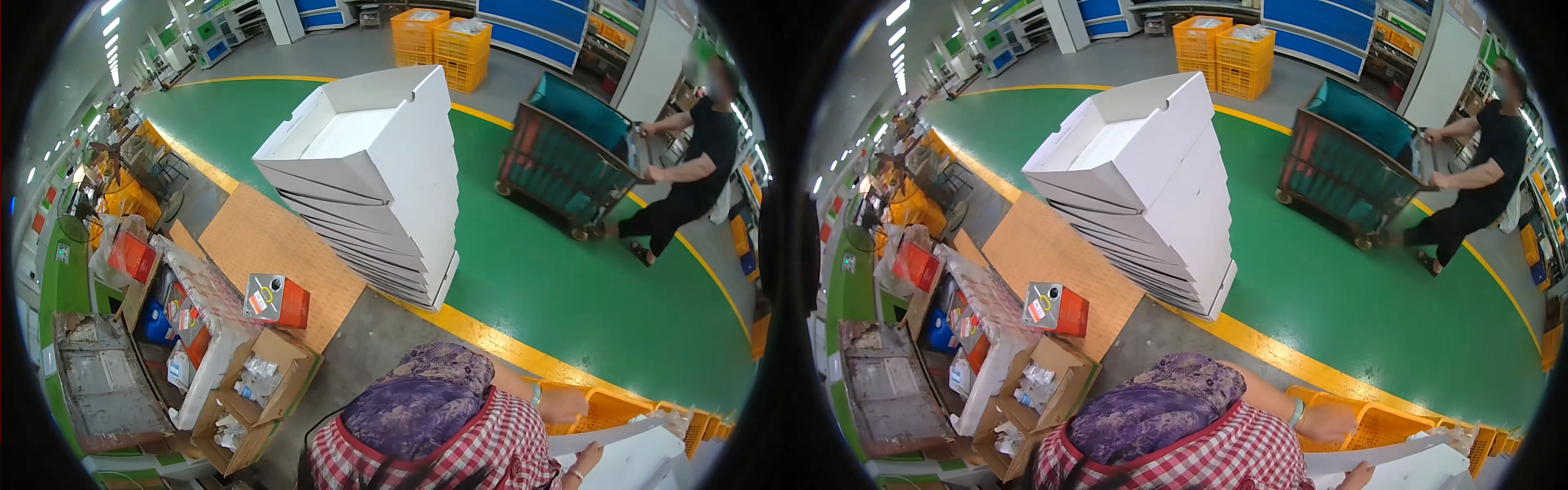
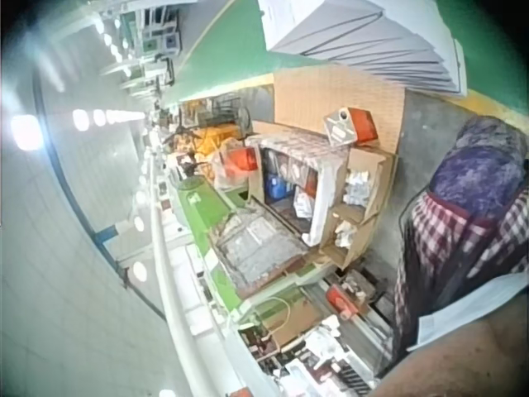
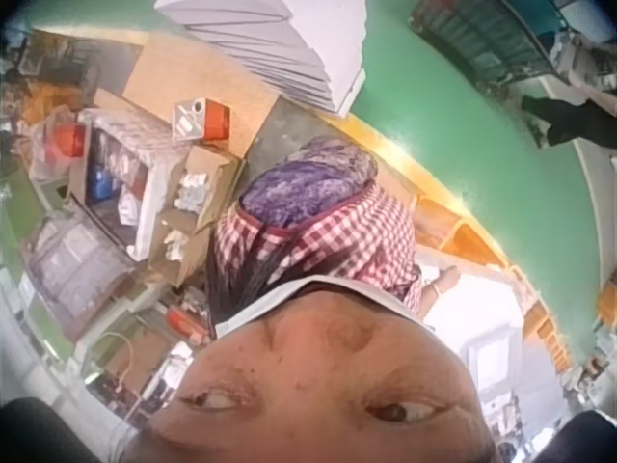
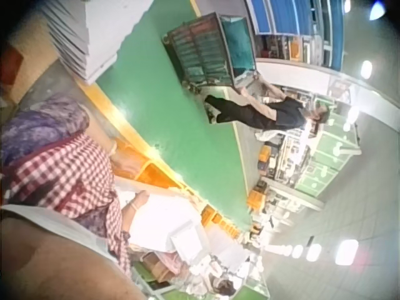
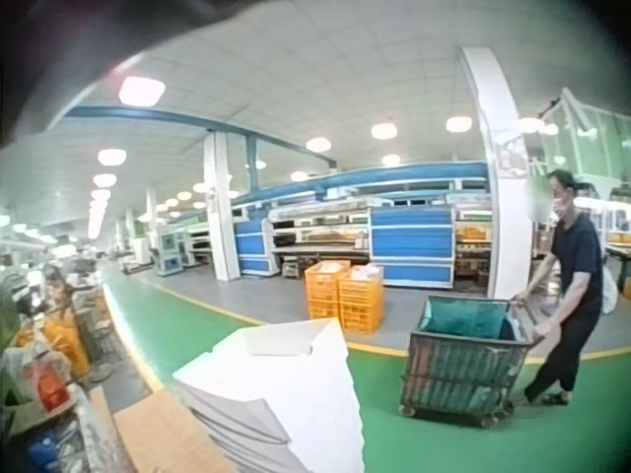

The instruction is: The person folds flat white cardboard sheets into rectangular boxes by hand. They pick up the sheets from a yellow crate, fold the sides up, and stack the finished boxes on a nearby table. The process is repeated continuously throughout the video.

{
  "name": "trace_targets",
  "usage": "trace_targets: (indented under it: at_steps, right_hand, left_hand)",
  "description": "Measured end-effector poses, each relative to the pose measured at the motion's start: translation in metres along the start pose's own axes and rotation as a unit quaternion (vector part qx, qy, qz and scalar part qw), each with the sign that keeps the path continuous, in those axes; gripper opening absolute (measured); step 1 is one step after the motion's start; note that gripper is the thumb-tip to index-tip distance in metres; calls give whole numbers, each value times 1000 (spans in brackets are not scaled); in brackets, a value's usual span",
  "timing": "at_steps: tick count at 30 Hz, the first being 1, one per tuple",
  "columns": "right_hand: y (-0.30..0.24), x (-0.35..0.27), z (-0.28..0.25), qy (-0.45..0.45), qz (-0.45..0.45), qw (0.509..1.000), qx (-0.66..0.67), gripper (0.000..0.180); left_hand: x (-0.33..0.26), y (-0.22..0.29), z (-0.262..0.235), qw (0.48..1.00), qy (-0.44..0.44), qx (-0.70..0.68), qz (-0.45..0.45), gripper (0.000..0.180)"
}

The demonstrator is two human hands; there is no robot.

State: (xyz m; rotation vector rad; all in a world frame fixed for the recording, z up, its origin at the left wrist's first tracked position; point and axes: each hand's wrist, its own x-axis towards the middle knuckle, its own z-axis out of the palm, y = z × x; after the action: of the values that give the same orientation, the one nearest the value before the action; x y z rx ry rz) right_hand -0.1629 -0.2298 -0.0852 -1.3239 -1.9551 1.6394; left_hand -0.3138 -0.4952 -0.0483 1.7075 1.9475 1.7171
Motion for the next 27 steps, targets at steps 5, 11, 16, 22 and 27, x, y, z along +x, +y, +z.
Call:
trace_targets:
  at_steps: [5, 11, 16, 22, 27]
  right_hand:
    - [-196, -225, 7, -13, -128, 979, -155, 49]
    - [-210, -286, -42, 37, -142, 987, 57, 56]
    - [-149, -278, -79, 38, -153, 981, 109, 39]
    - [-105, -261, -95, 2, -131, 981, 144, 33]
    - [-124, -300, -98, 3, -129, 977, 170, 35]
  left_hand:
    - [34, -40, -5, 968, 133, -47, -208, 31]
    - [147, -73, -3, 916, 195, -276, -214, 39]
    - [216, -46, -42, 770, 123, -584, -226, 63]
    - [247, -78, -63, 725, 58, -665, -169, 60]
    - [270, -12, -65, 748, 7, -641, -173, 28]
